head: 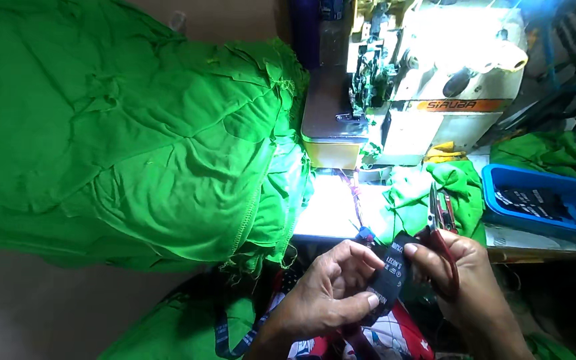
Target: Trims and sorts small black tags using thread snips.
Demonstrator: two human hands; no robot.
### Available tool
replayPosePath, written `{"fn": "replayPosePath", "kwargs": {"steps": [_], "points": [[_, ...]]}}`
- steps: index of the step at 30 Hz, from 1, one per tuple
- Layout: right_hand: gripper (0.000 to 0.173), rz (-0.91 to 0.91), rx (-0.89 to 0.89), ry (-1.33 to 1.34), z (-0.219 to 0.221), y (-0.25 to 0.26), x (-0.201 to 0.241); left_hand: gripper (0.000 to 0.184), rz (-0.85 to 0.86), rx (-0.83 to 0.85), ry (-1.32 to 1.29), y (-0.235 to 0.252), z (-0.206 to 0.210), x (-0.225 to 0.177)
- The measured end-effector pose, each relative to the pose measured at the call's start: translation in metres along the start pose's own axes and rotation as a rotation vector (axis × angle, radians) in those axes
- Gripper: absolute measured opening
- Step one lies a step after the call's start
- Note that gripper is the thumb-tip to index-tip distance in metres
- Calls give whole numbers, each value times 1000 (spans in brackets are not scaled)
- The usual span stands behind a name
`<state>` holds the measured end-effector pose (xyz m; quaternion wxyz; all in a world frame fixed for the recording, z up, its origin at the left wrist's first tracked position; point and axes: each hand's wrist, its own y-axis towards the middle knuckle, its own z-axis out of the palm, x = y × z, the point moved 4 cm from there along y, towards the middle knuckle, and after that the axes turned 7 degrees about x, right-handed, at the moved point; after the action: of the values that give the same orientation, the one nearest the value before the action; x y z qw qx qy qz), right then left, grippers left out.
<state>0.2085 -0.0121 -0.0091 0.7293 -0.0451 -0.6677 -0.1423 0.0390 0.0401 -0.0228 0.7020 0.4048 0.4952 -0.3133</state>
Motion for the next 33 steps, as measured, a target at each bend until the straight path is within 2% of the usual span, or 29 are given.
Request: {"fn": "replayPosePath", "kwargs": {"steps": [9,20,33], "points": [[21,25,19,-49,4,6,-1,19,-45,-60,-8,-3,-5,0],[23,103,51,14,6,7,-9,29,-37,-106,-72,-9,-11,6],[23,149,-5,108,-4,-5,-15,34,58,12,-43,-15,-14,9]]}}
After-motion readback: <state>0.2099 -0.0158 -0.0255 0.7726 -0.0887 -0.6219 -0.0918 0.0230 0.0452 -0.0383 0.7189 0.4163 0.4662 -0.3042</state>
